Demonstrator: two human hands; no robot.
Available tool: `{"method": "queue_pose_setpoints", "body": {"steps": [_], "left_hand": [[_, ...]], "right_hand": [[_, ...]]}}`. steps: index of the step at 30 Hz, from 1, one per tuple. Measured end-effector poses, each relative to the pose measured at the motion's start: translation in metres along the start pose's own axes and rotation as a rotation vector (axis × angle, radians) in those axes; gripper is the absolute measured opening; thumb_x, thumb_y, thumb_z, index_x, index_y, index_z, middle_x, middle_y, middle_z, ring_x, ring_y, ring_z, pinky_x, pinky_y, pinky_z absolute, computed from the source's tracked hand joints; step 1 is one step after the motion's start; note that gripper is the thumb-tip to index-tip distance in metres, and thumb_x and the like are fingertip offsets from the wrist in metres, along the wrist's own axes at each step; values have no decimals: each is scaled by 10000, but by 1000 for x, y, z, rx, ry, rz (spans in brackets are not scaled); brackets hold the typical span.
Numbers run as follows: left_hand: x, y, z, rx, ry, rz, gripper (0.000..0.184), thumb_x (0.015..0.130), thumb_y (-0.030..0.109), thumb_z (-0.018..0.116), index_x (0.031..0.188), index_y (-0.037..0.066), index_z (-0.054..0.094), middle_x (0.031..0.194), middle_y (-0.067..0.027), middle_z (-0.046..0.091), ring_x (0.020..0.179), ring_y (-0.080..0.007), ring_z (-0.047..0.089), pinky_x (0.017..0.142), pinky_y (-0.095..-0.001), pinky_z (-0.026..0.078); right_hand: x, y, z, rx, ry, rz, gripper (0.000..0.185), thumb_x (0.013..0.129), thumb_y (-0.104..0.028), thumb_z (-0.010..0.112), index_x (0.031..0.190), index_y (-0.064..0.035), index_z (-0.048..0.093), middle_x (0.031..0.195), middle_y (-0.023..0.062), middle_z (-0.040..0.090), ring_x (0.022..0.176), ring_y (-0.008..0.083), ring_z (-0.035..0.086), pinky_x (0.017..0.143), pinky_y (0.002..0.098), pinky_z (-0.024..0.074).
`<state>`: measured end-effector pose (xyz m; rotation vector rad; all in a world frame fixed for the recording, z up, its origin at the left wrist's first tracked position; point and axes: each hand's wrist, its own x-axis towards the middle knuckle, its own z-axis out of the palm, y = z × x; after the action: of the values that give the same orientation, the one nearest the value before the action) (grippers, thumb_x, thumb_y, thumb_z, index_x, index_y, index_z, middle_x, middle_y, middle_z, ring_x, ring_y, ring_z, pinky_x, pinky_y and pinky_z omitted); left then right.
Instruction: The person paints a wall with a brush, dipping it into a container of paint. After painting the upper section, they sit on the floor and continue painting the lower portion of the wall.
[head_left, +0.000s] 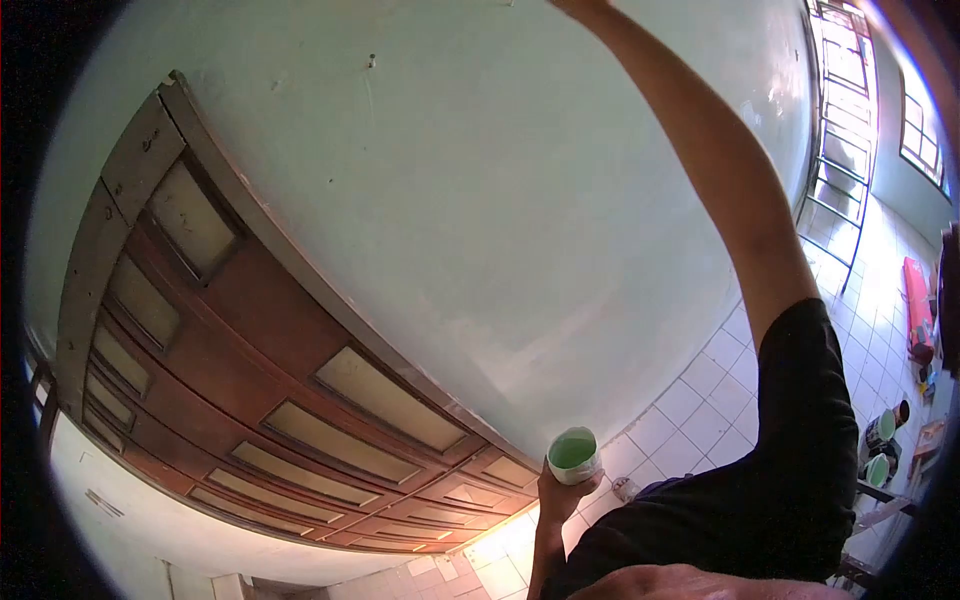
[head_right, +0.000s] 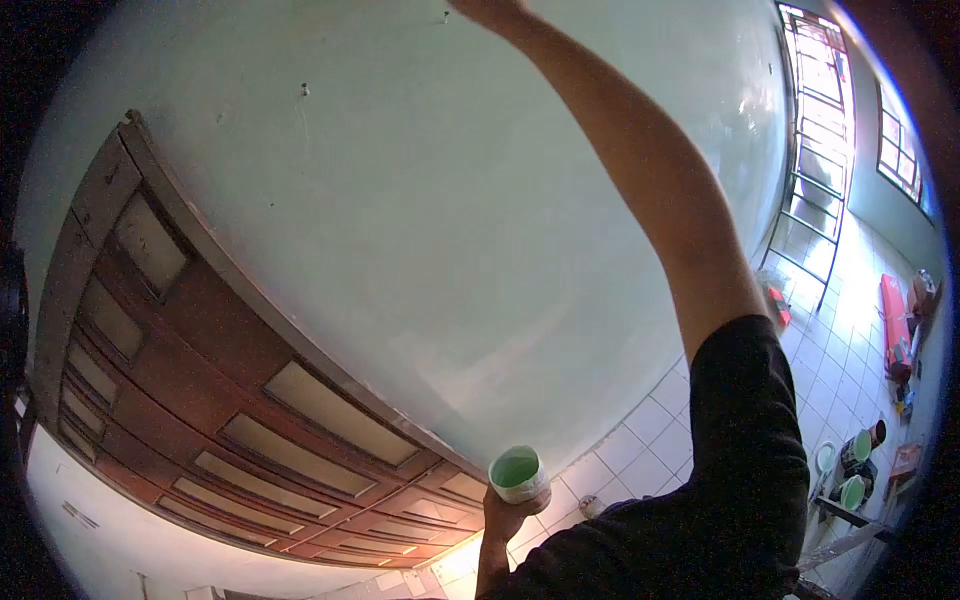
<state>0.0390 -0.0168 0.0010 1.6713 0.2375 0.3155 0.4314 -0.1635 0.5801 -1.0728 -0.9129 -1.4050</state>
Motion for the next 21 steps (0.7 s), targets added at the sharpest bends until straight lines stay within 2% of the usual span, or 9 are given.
{"method": "queue_pose_setpoints", "body": {"steps": [1, 3, 4, 12, 14, 17, 19, 20, 21], "left_hand": [[0, -4, -1, 0, 5, -5, 751, 666, 229, 969, 1280, 24, 589, 1168, -109, 721, 1039, -204, 696, 912, -354, 560], [-2, -18, -3, -20, 6, 0, 738, 671, 200, 967, 1280, 24, 590, 1162, -101, 721, 1032, -195, 696, 909, -353, 561], [-5, -16, -4, -26, 10, -5, 738, 671, 200, 967, 1280, 24, 590, 1162, -101, 721, 1032, -195, 696, 909, -353, 561], [-24, -9, -21, -26, 67, 15, 746, 662, 167, 971, 1287, 22, 590, 1153, -95, 722, 1029, -192, 696, 908, -351, 563], [-25, -7, -24, -12, 67, 28, 752, 660, 168, 972, 1291, 23, 589, 1152, -94, 722, 1031, -193, 696, 908, -351, 564], [-24, -13, -26, 96, 81, -7, 750, 663, 170, 970, 1294, 29, 589, 1152, -93, 722, 1030, -197, 697, 907, -356, 566], [-19, -35, -25, -62, 69, 21, 745, 668, 180, 968, 1293, 34, 589, 1151, -91, 722, 1030, -197, 699, 908, -359, 569], [-16, -27, -23, -64, 63, 28, 745, 668, 180, 968, 1293, 34, 589, 1151, -91, 722, 1030, -197, 699, 908, -359, 569], [-16, -12, -18, -46, 53, 16, 745, 668, 187, 968, 1291, 33, 590, 1153, -91, 723, 1033, -195, 699, 909, -360, 570]], "right_hand": [[-17, -21, 4, 49, -98, 120, 95, 882, -17, 629, 823, -13, 703, 676, 74, 643, 632, 161, 585, 581, 354, 467], [-42, 35, 33, -719, -112, -706, 89, 826, 20, 593, 770, -7, 656, 678, 131, 624, 615, 298, 598, 586, 434, 483], [-65, 25, 31, -189, -74, -442, 89, 793, 22, 576, 732, -10, 633, 699, 191, 596, 654, 398, 589, 619, 500, 500], [-74, -53, 22, -440, -32, -135, 108, 860, -52, 600, 829, 3, 688, 837, 222, 683, 767, 412, 652, 692, 495, 540], [-42, -76, 13, -198, -96, 189, 140, 883, -113, 618, 853, -2, 698, 888, 230, 697, 846, 426, 662, 751, 532, 538], [-25, -15, 73, -476, 66, -57, 140, 874, -132, 642, 857, -9, 705, 910, 235, 701, 885, 422, 670, 758, 538, 535], [-48, -55, 106, -393, -113, -23, 115, 866, -108, 645, 889, -15, 709, 939, 245, 700, 890, 423, 673, 727, 534, 539], [-54, -70, 126, -331, -142, -26, 131, 895, -149, 666, 878, -26, 709, 889, 206, 707, 851, 367, 689, 711, 496, 551], [-60, -96, 136, -420, -300, -11, 135, 798, -180, 628, 780, -66, 698, 846, 186, 707, 812, 393, 674, 746, 478, 559]]}}
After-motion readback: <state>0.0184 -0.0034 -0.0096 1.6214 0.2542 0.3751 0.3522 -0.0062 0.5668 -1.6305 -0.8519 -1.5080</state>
